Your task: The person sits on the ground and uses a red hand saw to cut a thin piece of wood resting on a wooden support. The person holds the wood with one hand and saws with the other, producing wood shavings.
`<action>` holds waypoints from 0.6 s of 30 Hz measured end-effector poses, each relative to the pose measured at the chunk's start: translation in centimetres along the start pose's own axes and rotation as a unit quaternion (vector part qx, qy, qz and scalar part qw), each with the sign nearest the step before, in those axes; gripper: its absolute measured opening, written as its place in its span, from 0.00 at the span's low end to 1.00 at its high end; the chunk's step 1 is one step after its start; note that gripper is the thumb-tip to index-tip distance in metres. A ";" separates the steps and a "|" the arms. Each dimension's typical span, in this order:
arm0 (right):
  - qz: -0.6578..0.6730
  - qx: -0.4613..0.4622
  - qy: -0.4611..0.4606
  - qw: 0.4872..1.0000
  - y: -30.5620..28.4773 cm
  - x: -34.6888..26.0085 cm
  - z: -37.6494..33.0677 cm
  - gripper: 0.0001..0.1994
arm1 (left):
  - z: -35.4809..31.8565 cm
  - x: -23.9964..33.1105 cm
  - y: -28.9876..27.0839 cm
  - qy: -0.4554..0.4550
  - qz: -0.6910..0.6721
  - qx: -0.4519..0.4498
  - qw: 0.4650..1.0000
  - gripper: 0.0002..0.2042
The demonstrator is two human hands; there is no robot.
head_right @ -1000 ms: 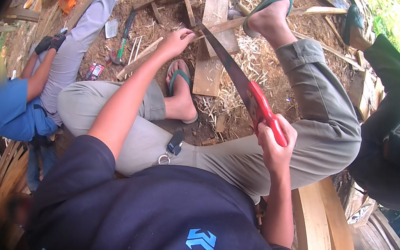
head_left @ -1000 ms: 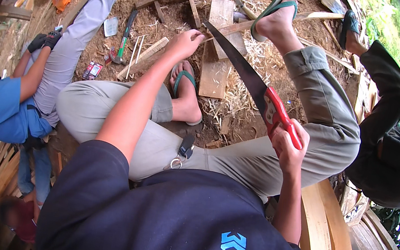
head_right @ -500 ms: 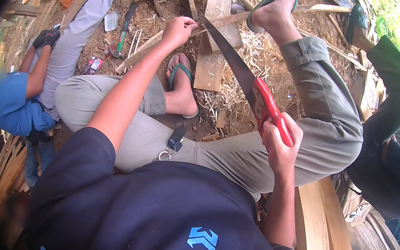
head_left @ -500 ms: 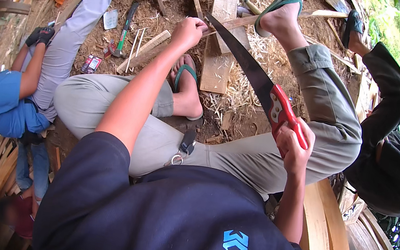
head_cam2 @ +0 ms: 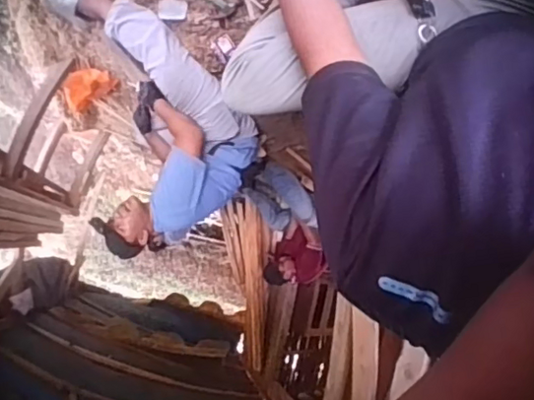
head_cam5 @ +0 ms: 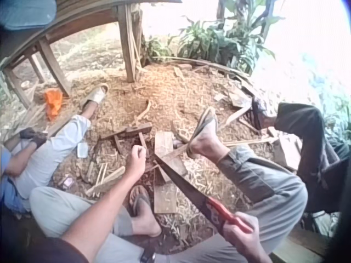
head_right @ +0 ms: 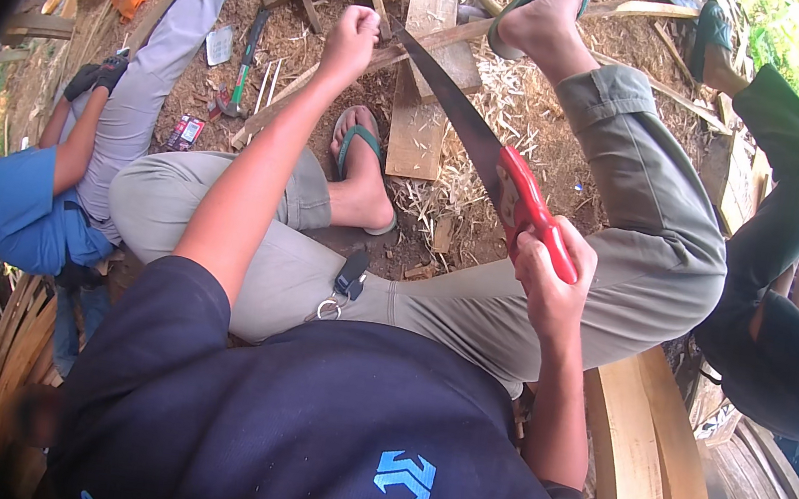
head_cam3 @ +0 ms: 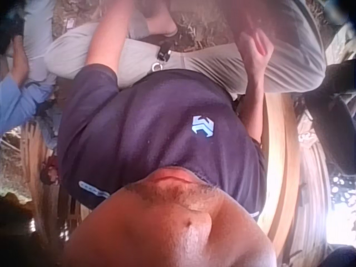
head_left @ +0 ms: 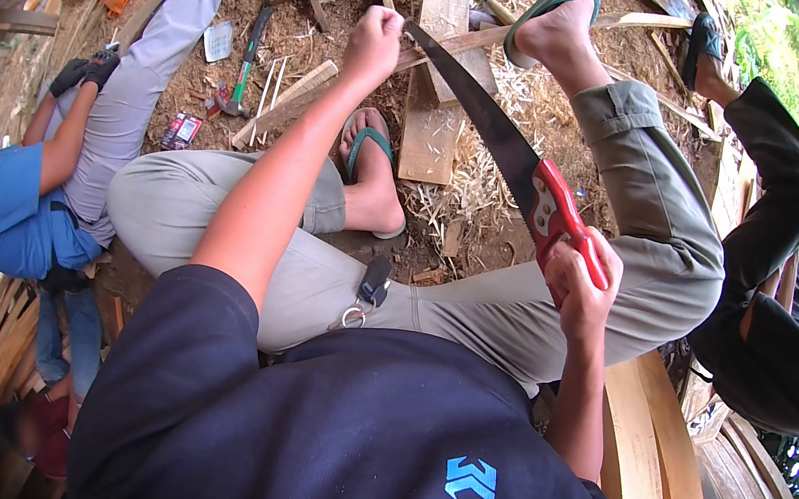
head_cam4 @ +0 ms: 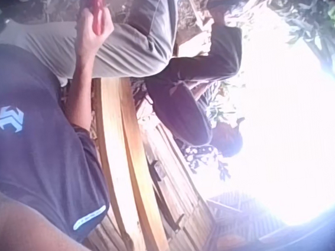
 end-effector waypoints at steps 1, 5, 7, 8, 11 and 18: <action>-0.003 -0.001 -0.001 1.000 0.2 -0.2 0.0 0.06 | -0.2 -1.1 -0.7 -0.048 -0.027 0.007 0.998 0.10; -0.037 0.011 -0.018 0.999 0.6 -0.8 0.0 0.05 | -1.4 -2.4 -3.3 -0.020 0.222 0.121 0.967 0.22; -0.024 0.025 -0.019 0.999 0.3 -0.7 -0.3 0.05 | -0.6 -2.9 -0.7 -0.018 0.070 -0.022 0.997 0.21; -0.017 0.032 -0.019 0.999 0.1 -0.6 -0.4 0.05 | -0.8 -2.3 0.5 -0.005 0.040 -0.063 0.997 0.17; 0.005 0.052 -0.020 0.998 -0.6 -0.3 -0.7 0.05 | -2.2 -0.1 2.6 -0.009 0.131 -0.102 0.986 0.14; 0.011 0.035 -0.031 0.999 -0.9 -0.6 -0.8 0.06 | -1.5 -1.5 3.2 0.072 0.058 -0.140 0.986 0.16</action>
Point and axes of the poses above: each hand's wrist, its own z-axis towards the middle knuckle, its own y-axis out of the palm, x = y × z, the point moved 10 cm from there along z, towards the middle knuckle, and after that the axes turned 15 degrees about -x, right-handed, at the moved point
